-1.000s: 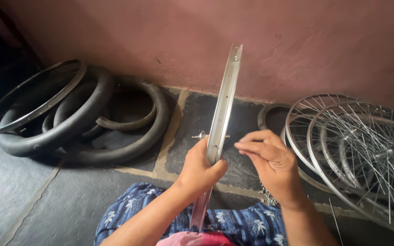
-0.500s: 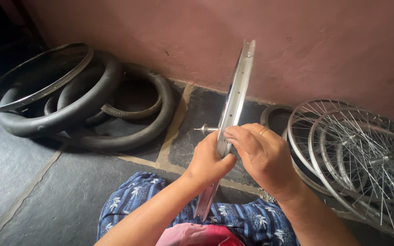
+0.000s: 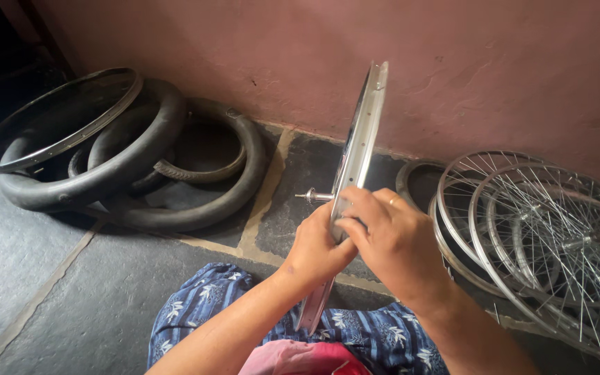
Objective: The person sits on the floor with a bicycle wheel rim across their lap and laces spokes into it. They fan spokes from the hub, insert spoke ends through the rim eyelets one at a time, and thread nipples onto the spoke ends, working around the rim.
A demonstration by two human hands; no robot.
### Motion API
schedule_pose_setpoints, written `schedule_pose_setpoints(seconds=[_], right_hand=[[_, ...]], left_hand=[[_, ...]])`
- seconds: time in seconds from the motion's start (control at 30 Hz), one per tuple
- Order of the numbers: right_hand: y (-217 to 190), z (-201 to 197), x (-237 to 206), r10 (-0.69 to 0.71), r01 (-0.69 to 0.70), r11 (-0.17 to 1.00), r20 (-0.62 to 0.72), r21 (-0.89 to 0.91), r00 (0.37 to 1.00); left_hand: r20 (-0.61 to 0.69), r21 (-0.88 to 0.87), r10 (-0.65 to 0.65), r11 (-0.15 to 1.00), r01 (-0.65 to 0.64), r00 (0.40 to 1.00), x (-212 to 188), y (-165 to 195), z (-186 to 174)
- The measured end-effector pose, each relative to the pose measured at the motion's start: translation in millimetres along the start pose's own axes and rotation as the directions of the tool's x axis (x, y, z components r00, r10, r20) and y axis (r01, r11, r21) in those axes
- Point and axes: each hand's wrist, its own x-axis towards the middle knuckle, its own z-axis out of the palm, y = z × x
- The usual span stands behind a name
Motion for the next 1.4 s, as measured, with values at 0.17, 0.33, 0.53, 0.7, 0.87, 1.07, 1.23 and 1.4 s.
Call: schedule_pose_setpoints(seconds=[0.17, 0.33, 0.53, 0.7, 0.87, 1.07, 1.23, 1.4], right_hand=[[7, 13, -14, 0.032, 0.021, 0.944, -0.153, 0.329, 0.988], [13, 34, -39, 0.174, -0.078, 0.905, -0.196, 0.419, 0.965], [13, 40, -40, 0.087, 0.002, 0.962, -0.312, 0.274, 0.946], [9, 32, -42, 0.098, -0.028, 0.957, -0.230, 0.287, 0.968], [9, 35, -39, 0.124, -0.066, 0.976, -0.279, 0.208, 0.952], [5, 36, -38, 0.064, -0.012, 0.983, -0.282, 0.184, 0.957], [3, 37, -36, 0.063, 0.000, 0.976, -0.286, 0.216, 0.956], [1, 31, -40, 0.048, -0.008, 0.985, -0.230, 0.175, 0.972]], left_hand=[[-0.028, 0.042, 0.040, 0.998, -0.039, 0.999, -2, 0, 0], [0.004, -0.016, -0.021, 1.000, 0.021, 1.000, -9, 0, 2], [-0.013, 0.005, 0.034, 0.999, -0.034, 0.999, -8, 2, 3], [0.004, -0.025, -0.027, 0.999, 0.027, 1.000, -9, 1, 2], [-0.004, -0.011, 0.004, 1.000, -0.004, 1.000, -8, -4, 2], [-0.022, 0.011, 0.073, 0.997, -0.073, 0.997, -11, -11, 4], [-0.008, 0.019, 0.063, 0.998, -0.063, 0.998, -10, -11, 2], [-0.014, 0.022, 0.011, 1.000, -0.010, 1.000, -14, -8, 0]])
